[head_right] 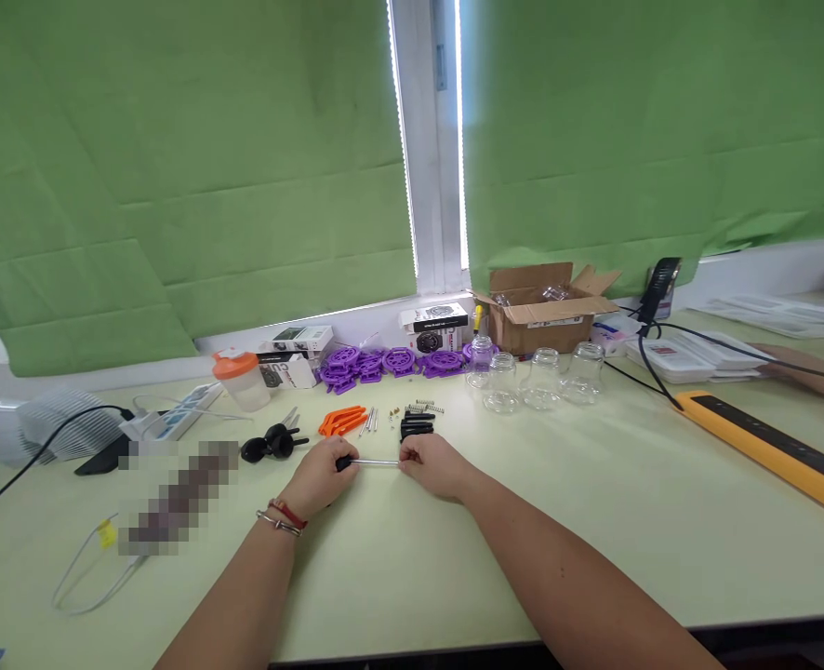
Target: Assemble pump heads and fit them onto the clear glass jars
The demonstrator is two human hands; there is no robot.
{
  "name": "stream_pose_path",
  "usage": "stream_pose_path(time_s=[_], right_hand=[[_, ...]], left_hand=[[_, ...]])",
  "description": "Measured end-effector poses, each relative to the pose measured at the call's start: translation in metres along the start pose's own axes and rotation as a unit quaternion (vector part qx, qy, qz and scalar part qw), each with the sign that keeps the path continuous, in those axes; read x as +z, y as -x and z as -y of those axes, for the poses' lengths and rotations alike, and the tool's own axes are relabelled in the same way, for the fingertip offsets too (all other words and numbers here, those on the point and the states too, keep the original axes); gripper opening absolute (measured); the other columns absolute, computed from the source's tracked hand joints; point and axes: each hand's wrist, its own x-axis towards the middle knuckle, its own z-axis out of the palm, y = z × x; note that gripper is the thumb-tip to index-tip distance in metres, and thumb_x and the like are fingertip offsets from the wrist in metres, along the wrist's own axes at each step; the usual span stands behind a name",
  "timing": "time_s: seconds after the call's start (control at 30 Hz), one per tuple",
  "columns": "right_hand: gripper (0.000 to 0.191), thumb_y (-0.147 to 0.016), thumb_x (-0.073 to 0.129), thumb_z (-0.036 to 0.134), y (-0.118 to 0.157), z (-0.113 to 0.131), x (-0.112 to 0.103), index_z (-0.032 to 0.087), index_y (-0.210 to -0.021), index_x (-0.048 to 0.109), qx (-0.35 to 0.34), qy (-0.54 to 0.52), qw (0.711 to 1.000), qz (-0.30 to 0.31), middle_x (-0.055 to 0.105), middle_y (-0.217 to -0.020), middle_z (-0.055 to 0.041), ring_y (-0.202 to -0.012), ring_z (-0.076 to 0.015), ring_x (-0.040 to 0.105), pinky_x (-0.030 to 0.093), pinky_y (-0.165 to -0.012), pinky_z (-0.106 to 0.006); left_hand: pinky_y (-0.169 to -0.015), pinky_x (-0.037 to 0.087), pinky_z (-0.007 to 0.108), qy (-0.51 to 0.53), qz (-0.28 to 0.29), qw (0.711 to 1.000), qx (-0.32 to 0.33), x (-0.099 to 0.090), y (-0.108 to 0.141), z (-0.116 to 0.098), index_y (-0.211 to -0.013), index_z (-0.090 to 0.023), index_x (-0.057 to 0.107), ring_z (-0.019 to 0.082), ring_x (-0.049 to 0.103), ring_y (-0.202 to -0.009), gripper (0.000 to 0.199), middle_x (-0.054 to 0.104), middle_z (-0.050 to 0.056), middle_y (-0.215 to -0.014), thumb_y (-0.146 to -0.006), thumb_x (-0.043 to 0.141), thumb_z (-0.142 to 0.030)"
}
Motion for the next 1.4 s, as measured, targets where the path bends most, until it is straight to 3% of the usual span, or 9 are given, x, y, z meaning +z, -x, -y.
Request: stream_pose_path(time_s=[0.4,0.63,0.8,1.1,1.4], right_hand=[[0.010,-0.077,0.053,0.025,0.001,0.003,-0.002,0.019,-0.076,0.061,-0.015,0.043,0.999,0.007,0.061,-0.071,-0.0012,-0.063,-0.0133,0.052,0.040,-0.058,-0.024],[0.010,-0.076,0.053,0.024,0.000,0.001,-0.002,0.019,-0.077,0.061,-0.017,0.041,0.999,0.010,0.061,-0.072,-0.0011,-0.064,-0.0133,0.052,0.040,-0.059,-0.024],[0.009,-0.076,0.053,0.025,0.000,0.002,-0.003,0.019,-0.076,0.061,-0.014,0.028,0.999,0.015,0.060,-0.071,-0.0008,-0.063,-0.0131,0.051,0.040,-0.060,-0.024],[0.009,-0.076,0.055,0.024,0.001,0.001,-0.002,0.018,-0.077,0.062,-0.007,0.019,1.000,0.016,0.060,-0.071,-0.0015,-0.063,-0.0134,0.051,0.040,-0.059,-0.025],[0.011,-0.077,0.053,0.027,0.001,-0.002,-0.002,0.019,-0.078,0.061,-0.010,0.015,1.000,0.020,0.060,-0.073,-0.0016,-0.064,-0.0134,0.052,0.041,-0.060,-0.025]], left_hand=[[-0.073,0.041,0.031,-0.118,0.043,0.990,-0.066,-0.018,0.003,0.011,-0.069,-0.018,0.064,0.021,0.058,-0.083,0.014,0.064,0.008,-0.084,-0.070,0.050,-0.015],[-0.061,0.040,0.030,-0.144,0.111,0.972,-0.148,-0.045,0.022,0.023,-0.063,-0.020,0.062,0.022,0.060,-0.074,0.013,0.066,0.007,-0.079,-0.068,0.056,-0.030],[-0.060,0.042,0.031,-0.158,0.135,0.953,-0.222,-0.066,0.040,0.039,-0.057,-0.019,0.061,0.022,0.062,-0.068,0.016,0.067,0.008,-0.073,-0.068,0.053,-0.029],[-0.069,0.048,0.041,-0.174,0.092,0.905,-0.377,-0.078,0.049,0.077,-0.072,-0.016,0.067,0.033,0.064,-0.090,0.018,0.068,0.020,-0.099,-0.063,0.053,-0.022],[-0.066,0.048,0.041,-0.176,0.049,0.889,-0.419,-0.074,0.047,0.076,-0.082,-0.017,0.067,0.033,0.064,-0.090,0.025,0.067,0.018,-0.102,-0.065,0.053,-0.028]])
